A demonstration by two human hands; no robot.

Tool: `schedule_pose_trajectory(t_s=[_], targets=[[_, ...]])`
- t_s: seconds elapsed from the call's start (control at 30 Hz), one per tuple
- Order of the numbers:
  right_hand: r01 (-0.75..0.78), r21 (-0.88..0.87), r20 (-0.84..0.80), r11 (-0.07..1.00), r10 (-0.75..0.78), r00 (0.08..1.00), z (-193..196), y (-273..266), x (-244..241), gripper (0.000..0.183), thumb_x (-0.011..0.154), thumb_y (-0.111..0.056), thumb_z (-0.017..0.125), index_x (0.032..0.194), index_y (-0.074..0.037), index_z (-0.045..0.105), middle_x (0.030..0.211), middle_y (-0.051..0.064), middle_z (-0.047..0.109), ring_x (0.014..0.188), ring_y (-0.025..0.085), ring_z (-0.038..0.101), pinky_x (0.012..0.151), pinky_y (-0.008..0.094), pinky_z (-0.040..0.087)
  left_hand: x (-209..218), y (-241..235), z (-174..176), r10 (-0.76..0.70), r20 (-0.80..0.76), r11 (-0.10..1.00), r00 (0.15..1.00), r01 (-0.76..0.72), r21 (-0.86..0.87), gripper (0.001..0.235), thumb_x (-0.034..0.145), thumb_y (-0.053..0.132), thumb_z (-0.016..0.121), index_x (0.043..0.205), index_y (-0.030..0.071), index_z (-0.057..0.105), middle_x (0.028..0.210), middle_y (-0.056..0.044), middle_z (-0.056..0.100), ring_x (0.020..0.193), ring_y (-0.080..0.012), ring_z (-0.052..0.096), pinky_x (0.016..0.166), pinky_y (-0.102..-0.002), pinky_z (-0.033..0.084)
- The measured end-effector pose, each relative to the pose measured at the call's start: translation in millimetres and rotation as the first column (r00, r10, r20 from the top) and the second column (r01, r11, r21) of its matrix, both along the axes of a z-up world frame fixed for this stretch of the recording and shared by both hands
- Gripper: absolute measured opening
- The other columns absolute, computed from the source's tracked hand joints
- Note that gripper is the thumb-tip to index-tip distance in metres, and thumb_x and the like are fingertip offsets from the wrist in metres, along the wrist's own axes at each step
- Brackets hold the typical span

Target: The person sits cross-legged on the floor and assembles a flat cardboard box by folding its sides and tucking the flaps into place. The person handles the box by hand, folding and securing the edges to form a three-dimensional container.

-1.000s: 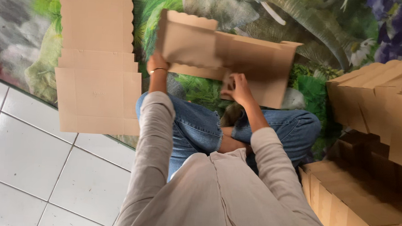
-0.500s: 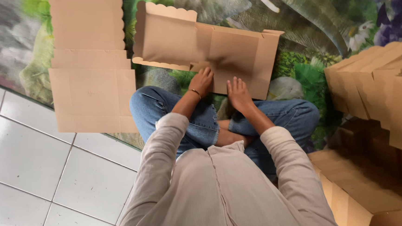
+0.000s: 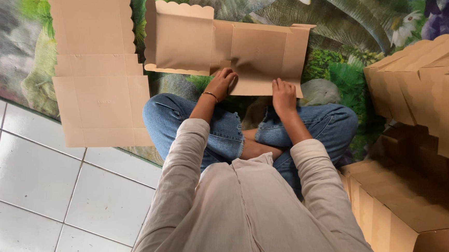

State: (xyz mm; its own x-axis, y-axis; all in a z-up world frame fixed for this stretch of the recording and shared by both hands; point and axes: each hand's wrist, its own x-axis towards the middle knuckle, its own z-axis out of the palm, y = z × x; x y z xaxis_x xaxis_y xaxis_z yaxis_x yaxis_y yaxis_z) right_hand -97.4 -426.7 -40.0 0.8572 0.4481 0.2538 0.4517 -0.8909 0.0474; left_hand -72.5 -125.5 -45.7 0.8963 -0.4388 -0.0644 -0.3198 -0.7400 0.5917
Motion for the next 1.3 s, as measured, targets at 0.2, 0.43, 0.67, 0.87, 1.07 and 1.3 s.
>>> schedule_pose_trajectory(t_s=[0.2, 0.43, 0.67, 0.87, 1.07, 1.3], targets=[[0.059, 0.03, -0.248, 0.998, -0.049, 0.967, -10, -25, 33, 0.023, 0.073, -0.027, 0.076, 0.095, -0.033, 0.074, 0.084, -0.01, 0.064, 0.075, 0.014, 0.068, 0.086, 0.041, 0.044, 8, -7, -10, 0.187, -0.107, 0.977, 0.977, -0.196, -0.083, 0.023, 0.085, 0.019, 0.067, 0.101, 0.035, 0.066, 0.11, 0.003, 0.047, 0.102, -0.0298, 0.057, 0.089, -0.042, 0.051], [0.181, -0.092, -0.562, 0.979, -0.201, 0.802, 66, -5, 80, 0.021, 0.075, -0.045, 0.074, 0.081, -0.025, 0.078, 0.07, 0.001, 0.072, 0.076, 0.027, 0.07, 0.084, 0.043, 0.044, 7, -40, -11, 0.519, 0.073, 0.852, 0.852, -0.509, -0.12, 0.02, 0.059, 0.039, 0.084, 0.069, 0.036, 0.067, 0.086, 0.011, 0.046, 0.081, -0.0209, 0.059, 0.074, -0.037, 0.052], [0.212, -0.177, -0.784, 0.961, -0.268, 0.56, 81, 7, 126, 0.057, 0.058, -0.061, 0.083, 0.086, -0.012, 0.078, 0.081, 0.014, 0.072, 0.09, 0.038, 0.067, 0.096, 0.056, 0.037, 4, -63, 50, 0.69, 0.104, 0.723, 0.716, -0.677, -0.14, 0.051, 0.044, 0.048, 0.09, 0.069, 0.013, 0.062, 0.087, 0.001, 0.051, 0.083, -0.0301, 0.057, 0.07, -0.048, 0.053], [0.154, -0.256, -0.844, 0.954, -0.299, 0.446, 60, 8, 151, 0.078, 0.047, -0.071, 0.084, 0.09, -0.007, 0.077, 0.093, 0.018, 0.074, 0.101, 0.041, 0.066, 0.098, 0.064, 0.037, 7, -78, 70, 0.782, -0.013, 0.623, 0.623, -0.782, 0.02, 0.064, 0.039, 0.055, 0.088, 0.08, 0.013, 0.063, 0.098, 0.001, 0.053, 0.098, -0.0282, 0.056, 0.088, -0.047, 0.048], [0.106, -0.327, -0.828, 0.939, -0.339, 0.447, 57, 14, 156, 0.087, 0.042, -0.073, 0.086, 0.099, -0.008, 0.076, 0.1, 0.016, 0.074, 0.103, 0.04, 0.065, 0.094, 0.061, 0.038, 4, -98, 67, 0.859, -0.267, 0.493, 0.436, -0.846, 0.205, 0.09, 0.048, 0.071, 0.082, 0.109, 0.012, 0.05, 0.131, -0.011, 0.045, 0.126, -0.0378, 0.041, 0.11, -0.059, 0.028], [0.102, -0.063, -0.335, 0.993, -0.117, 0.935, 84, 31, 104, 0.084, 0.035, -0.039, 0.097, 0.103, -0.006, 0.062, 0.1, 0.017, 0.06, 0.11, 0.036, 0.055, 0.101, 0.079, 0.005, 1, -110, 44, 0.877, -0.268, 0.472, 0.399, -0.819, 0.325, 0.105, 0.054, 0.081, 0.071, 0.124, 0.011, 0.035, 0.137, -0.019, 0.038, 0.124, -0.0444, 0.039, 0.108, -0.061, 0.025]])
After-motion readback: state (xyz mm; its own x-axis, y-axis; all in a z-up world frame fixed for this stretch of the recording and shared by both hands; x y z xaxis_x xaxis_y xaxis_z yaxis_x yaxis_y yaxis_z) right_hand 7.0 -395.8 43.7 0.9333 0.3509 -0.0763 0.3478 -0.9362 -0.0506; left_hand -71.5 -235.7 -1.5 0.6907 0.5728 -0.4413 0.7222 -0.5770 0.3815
